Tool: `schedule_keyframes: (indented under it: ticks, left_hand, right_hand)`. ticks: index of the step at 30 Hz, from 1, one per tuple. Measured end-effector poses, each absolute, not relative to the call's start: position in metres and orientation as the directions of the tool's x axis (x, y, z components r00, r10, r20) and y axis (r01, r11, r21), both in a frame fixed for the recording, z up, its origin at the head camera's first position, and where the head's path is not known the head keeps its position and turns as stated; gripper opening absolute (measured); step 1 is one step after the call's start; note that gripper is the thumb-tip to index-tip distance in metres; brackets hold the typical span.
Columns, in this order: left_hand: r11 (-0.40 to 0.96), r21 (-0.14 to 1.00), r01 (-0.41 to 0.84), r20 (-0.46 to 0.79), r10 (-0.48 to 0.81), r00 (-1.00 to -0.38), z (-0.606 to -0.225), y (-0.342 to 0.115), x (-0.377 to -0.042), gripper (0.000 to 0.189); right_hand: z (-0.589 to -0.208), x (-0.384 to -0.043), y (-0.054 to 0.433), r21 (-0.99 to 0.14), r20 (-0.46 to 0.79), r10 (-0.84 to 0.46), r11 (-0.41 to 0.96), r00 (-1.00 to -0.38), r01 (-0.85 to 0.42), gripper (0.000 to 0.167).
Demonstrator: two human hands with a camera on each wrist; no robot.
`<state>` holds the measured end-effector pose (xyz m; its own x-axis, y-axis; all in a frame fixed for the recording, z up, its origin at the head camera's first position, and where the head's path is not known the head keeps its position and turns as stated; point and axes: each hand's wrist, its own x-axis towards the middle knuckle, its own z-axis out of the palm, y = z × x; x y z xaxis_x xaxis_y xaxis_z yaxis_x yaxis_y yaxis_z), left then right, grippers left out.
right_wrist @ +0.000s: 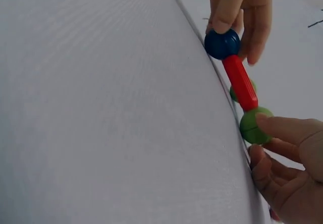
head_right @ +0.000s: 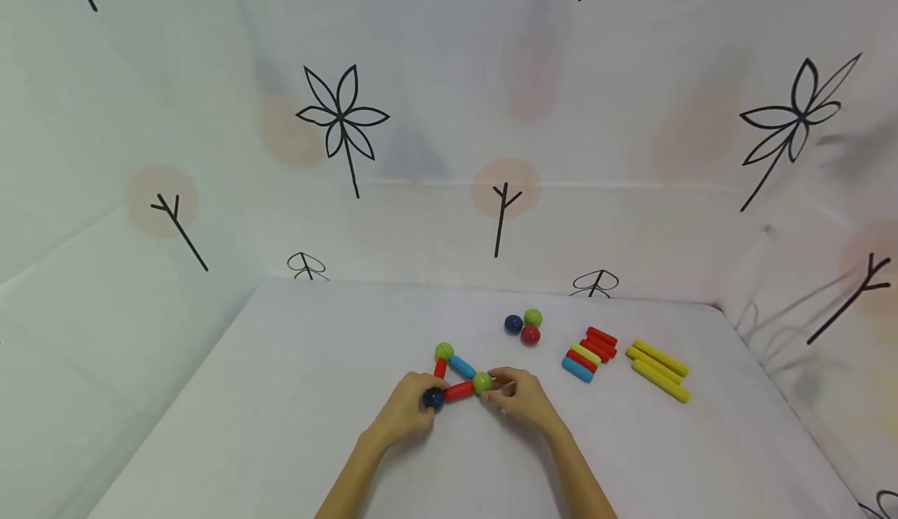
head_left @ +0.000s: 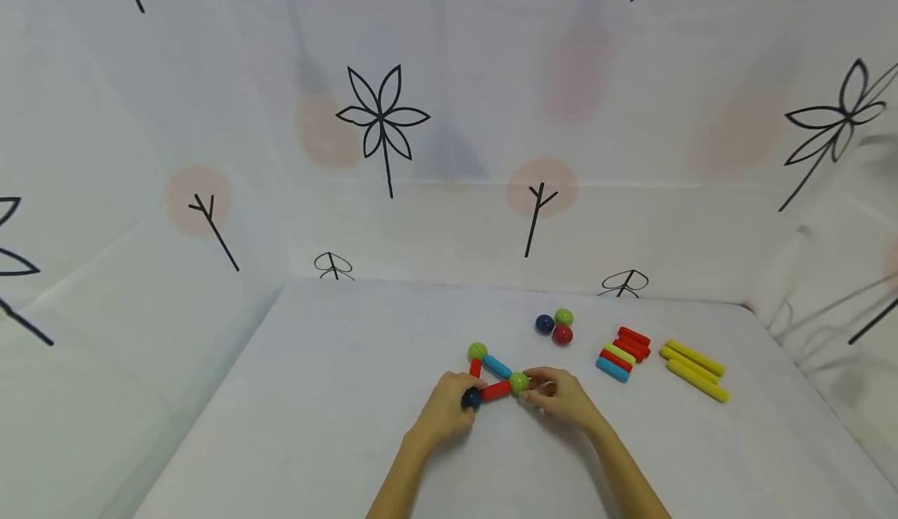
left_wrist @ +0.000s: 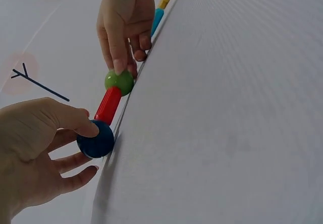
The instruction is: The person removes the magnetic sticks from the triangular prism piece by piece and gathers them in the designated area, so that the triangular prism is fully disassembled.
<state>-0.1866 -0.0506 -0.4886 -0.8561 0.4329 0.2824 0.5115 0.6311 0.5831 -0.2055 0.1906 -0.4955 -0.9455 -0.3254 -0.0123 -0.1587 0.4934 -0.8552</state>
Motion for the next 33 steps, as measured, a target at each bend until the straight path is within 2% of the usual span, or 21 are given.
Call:
schedule_keyframes:
  ticks: [6, 17, 25, 33]
  left_hand:
    - [0.647, 0.586, 0.489, 0.294, 0.392, -0.871, -0.491, -0.045, -0.188, 0.034]
    - [0.693, 0.492, 0.527, 0.398, 0.359, -0.844, -0.496, -0.029, -0.199, 0.028]
    - [0.719, 0.512, 0.469, 0.306, 0.358, -0.882, -0.498, -0.024, -0.201, 0.023]
    - [0.729, 0.494, 0.474, 0.297, 0.371, -0.880, -0.498, -0.026, -0.203, 0.021]
  right_hand:
    - [-0.494, -0.204, 0.182, -0.850, 0.010, -0.296, 0.501, -0.955, -0.164, 0.043]
    - [-0.499, -0.205, 0.174, -0.844, 0.069, -0.304, 0.490, -0.950, -0.218, 0.042]
    - [-0.500, -0.206, 0.167, -0.774, 0.142, -0.279, 0.566, -0.950, -0.282, 0.039]
    - [-0.497, -0.206, 0.166, -0.728, 0.154, -0.325, 0.601, -0.933, -0.330, 0.035]
